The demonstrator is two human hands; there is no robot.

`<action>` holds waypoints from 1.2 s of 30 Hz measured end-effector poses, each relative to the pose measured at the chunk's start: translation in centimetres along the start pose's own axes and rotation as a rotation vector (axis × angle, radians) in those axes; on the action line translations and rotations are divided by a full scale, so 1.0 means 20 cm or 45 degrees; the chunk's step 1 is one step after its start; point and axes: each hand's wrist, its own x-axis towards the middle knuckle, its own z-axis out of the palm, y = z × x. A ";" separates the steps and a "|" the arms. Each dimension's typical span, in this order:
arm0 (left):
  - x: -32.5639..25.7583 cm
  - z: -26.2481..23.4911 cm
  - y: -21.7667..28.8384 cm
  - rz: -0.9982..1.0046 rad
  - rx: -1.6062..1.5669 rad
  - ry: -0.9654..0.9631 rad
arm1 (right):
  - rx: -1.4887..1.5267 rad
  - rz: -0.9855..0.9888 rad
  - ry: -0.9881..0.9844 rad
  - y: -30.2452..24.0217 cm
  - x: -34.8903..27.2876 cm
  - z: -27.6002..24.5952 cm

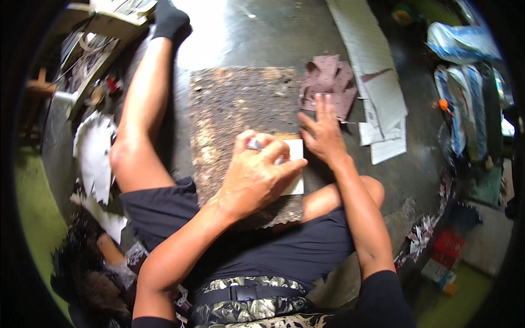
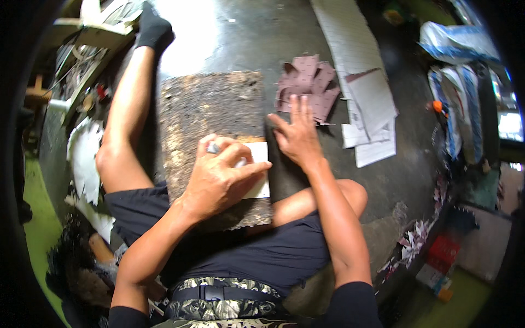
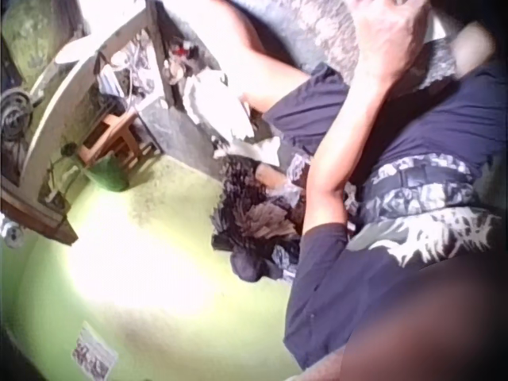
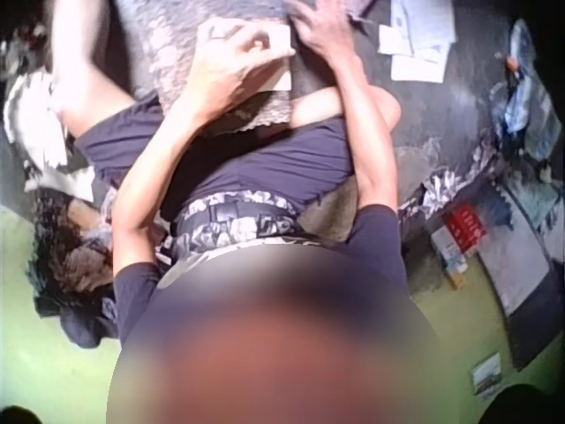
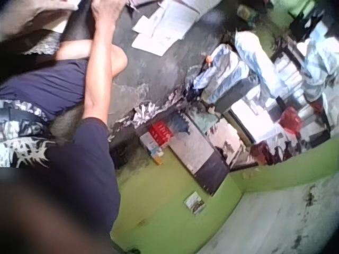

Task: The person sits on the floor and repeatedly peels a thin white paper layer from a small rectangular block resting on a wooden board. They handle the paper by hand, lifting and separating it in small sections, then place the peeled pieces aside.

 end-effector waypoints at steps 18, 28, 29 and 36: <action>-1.26 -1.29 -1.07 -0.770 0.873 -0.122 | 0.521 0.615 0.115 -0.34 -0.46 -0.37; -1.14 -1.38 -1.16 -0.669 0.823 -0.639 | 0.655 0.726 0.188 -0.37 -0.51 -0.34; -1.11 -1.41 -1.13 -0.730 0.780 -0.658 | 0.649 0.720 0.187 -0.36 -0.51 -0.35; -0.63 -1.58 -0.55 -0.682 0.021 -0.339 | 0.786 0.835 0.233 -0.44 -0.46 -0.43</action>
